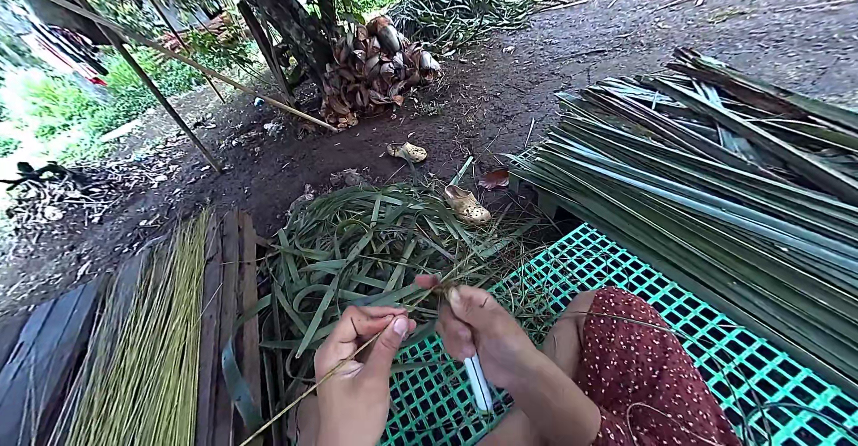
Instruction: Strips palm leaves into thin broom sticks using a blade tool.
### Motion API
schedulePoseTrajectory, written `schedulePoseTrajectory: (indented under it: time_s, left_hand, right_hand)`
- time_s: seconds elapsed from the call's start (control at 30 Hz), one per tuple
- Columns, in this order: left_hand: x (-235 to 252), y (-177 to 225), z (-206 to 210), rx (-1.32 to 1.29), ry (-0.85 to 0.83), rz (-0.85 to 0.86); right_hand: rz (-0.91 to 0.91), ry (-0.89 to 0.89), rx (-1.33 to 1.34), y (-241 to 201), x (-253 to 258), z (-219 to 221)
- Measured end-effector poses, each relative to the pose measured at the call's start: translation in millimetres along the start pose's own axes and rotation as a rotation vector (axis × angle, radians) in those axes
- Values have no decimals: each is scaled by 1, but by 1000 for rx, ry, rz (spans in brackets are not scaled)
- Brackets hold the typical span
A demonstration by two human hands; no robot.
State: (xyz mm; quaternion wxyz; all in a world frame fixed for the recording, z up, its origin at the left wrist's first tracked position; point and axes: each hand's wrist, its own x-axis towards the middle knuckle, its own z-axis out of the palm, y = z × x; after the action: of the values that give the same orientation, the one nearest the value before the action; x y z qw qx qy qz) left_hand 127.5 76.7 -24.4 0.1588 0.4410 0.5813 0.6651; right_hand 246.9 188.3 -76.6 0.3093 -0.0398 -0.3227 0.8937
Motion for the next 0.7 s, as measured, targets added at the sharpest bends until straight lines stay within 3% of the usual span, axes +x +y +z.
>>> schedulePoseTrajectory:
  time_s: [0.13,0.23,0.37,0.43,0.53,0.6,0.7]
  left_hand:
    - [-1,5,-4,-21,37,-87]
    - [-1,-2,0,1,54,-86]
    - [-2,13,-18,129,-16,144]
    - [3,14,-31,285,-41,331]
    - [4,0,-31,432,-117,524]
    - [4,-5,-27,476,-195,631]
    - [5,-3,-27,481,-296,739]
  right_hand:
    - [-103,343,1,-18,26,-30]
    - [-123,485,74,-24,35,-32]
    - [-172,708,176,-35,48,-72]
    - [-91,582,141,-40,40,-76]
    - [121,65,7,-36,10,-42]
    - [201,-182,-4,-34,2,-20]
    - [232,-228,16,-33,3,-5]
